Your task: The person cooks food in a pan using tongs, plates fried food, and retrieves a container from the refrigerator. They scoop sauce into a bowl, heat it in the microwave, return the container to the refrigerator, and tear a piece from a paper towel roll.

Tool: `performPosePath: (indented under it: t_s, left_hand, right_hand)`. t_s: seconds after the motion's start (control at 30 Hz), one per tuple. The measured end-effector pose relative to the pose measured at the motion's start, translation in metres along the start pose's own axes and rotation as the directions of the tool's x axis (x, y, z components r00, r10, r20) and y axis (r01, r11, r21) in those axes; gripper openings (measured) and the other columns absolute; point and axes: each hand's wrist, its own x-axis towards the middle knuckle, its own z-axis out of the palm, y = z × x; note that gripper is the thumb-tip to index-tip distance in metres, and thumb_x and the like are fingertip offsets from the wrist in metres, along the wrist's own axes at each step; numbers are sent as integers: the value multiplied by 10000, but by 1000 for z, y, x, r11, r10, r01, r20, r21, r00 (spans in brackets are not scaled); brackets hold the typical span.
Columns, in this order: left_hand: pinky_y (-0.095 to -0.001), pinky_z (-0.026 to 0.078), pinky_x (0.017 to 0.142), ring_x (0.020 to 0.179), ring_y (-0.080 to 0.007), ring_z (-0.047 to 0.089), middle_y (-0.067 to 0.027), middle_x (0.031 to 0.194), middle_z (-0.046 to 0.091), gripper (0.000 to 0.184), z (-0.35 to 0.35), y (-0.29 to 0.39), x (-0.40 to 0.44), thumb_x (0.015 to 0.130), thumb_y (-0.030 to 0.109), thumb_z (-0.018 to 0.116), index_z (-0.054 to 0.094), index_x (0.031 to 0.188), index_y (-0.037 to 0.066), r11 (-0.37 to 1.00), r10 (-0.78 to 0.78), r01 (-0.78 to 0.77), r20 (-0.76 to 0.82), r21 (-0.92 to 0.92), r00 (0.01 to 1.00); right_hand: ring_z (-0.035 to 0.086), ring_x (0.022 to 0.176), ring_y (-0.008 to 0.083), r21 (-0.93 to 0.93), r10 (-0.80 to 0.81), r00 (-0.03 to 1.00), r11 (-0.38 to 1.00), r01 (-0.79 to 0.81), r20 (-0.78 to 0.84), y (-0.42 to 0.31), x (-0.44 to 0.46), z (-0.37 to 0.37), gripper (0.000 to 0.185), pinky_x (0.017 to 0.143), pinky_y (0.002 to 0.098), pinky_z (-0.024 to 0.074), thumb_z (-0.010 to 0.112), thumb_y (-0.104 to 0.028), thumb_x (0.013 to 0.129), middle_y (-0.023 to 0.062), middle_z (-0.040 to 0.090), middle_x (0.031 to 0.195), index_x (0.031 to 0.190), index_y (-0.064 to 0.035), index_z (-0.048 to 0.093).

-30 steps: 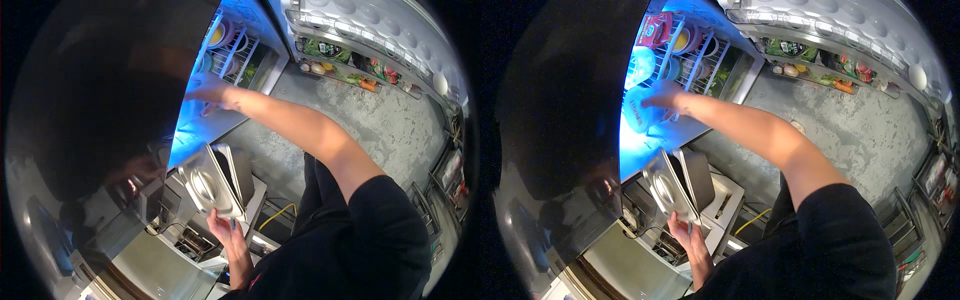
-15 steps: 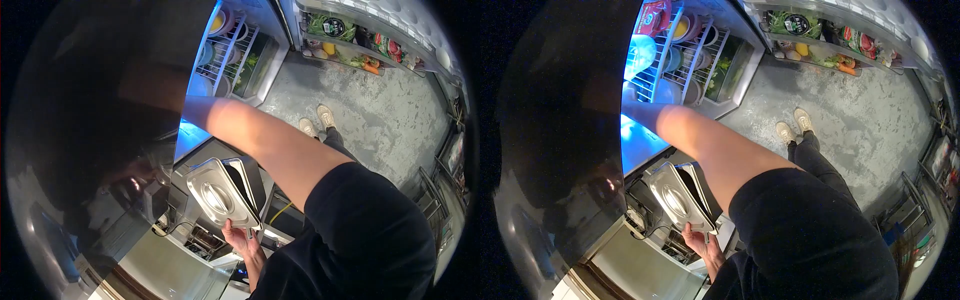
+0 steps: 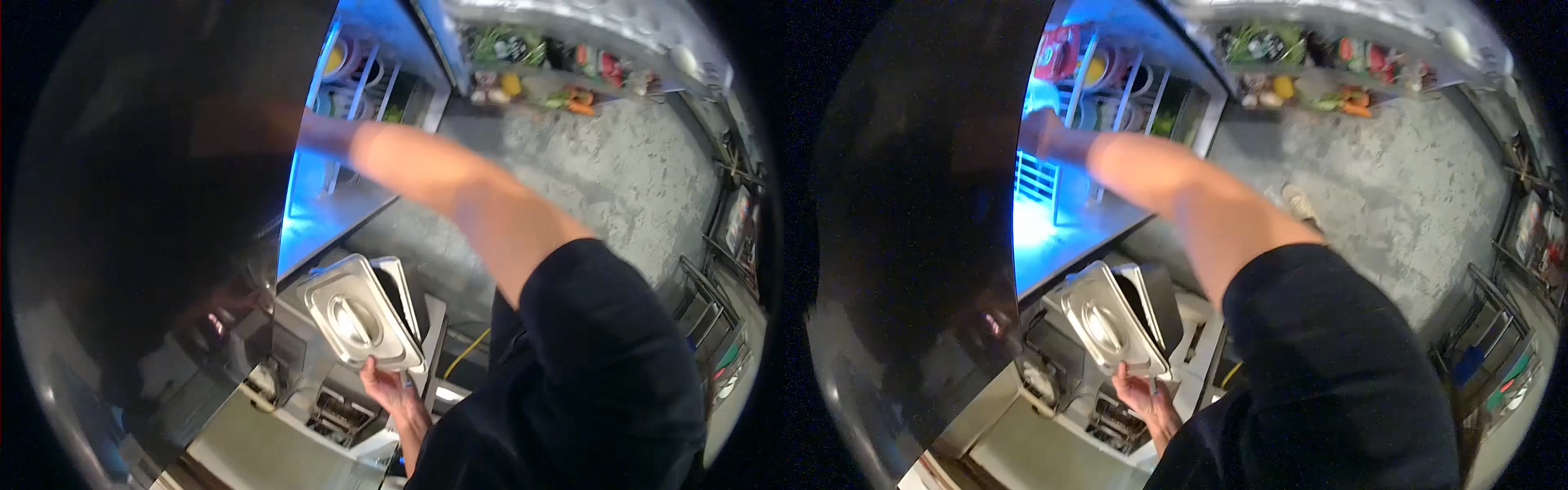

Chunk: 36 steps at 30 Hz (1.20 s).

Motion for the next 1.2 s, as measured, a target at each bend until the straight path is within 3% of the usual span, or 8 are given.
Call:
performPosePath:
  t_s: [0.23,0.33,0.57,0.63,0.67,1.0,1.17,1.2]
  left_hand:
    - [-381,428,866,1016,-228,524,-103,1147,522,480,1,23,-4,751,181,546,433,1184,7,993,-73,96,292,-64,954]
    - [-373,426,871,1019,-225,517,-95,1135,522,505,9,38,-14,723,128,564,423,1197,27,986,-112,155,442,-63,890]
    - [-375,451,839,997,-231,522,-93,1087,506,407,102,15,-145,731,54,532,432,1125,42,993,-111,97,755,64,646]
    - [-381,450,837,997,-231,519,-92,1110,494,444,133,-13,-180,730,44,522,413,1160,54,994,-108,83,798,73,593]
    - [-367,466,816,967,-225,530,-92,1090,503,439,146,-27,-203,728,13,518,412,1153,37,988,-148,115,816,101,559]
    - [-330,474,785,891,-183,550,-66,953,547,312,311,-202,-407,726,-31,543,468,1020,44,922,-352,254,907,293,231]
    - [-332,460,793,907,-180,550,-58,1012,541,371,384,-239,-476,742,-35,509,439,1096,50,918,-373,173,926,358,60]
    - [-334,457,801,920,-182,549,-62,1036,537,392,399,-245,-494,746,-35,503,426,1122,46,917,-375,154,927,367,25]
  right_hand:
    - [620,729,322,-232,-380,918,909,347,-115,20,-63,-104,182,599,439,495,554,-124,707,182,610,905,861,-50,616]
    - [607,732,347,-309,-362,908,856,414,213,12,-169,-267,228,619,423,496,629,-195,690,200,605,761,846,-30,612]
    - [451,1055,319,-664,-303,720,691,-285,-624,97,-247,-586,375,795,542,369,547,-371,797,140,532,1051,1024,-74,556]
    - [435,1117,320,-505,106,870,778,-374,-481,108,-249,-630,508,860,511,368,514,-471,794,147,514,1146,1136,-95,524]
    - [455,1120,312,-383,45,971,914,-135,-233,133,-237,-649,591,894,460,375,488,-536,782,142,499,1193,1188,-107,498]
    - [366,1173,374,-554,-293,944,816,165,-151,147,-369,-668,684,920,622,245,588,-341,778,194,288,1330,1341,-158,246]
    - [459,1078,287,-572,-130,776,751,-330,-617,260,-528,-777,576,807,473,387,634,-308,717,120,481,1153,1228,-148,421]
    - [455,1082,284,-358,196,685,734,-577,-702,271,-556,-797,574,812,480,387,629,-325,727,128,490,1150,1225,-124,426]
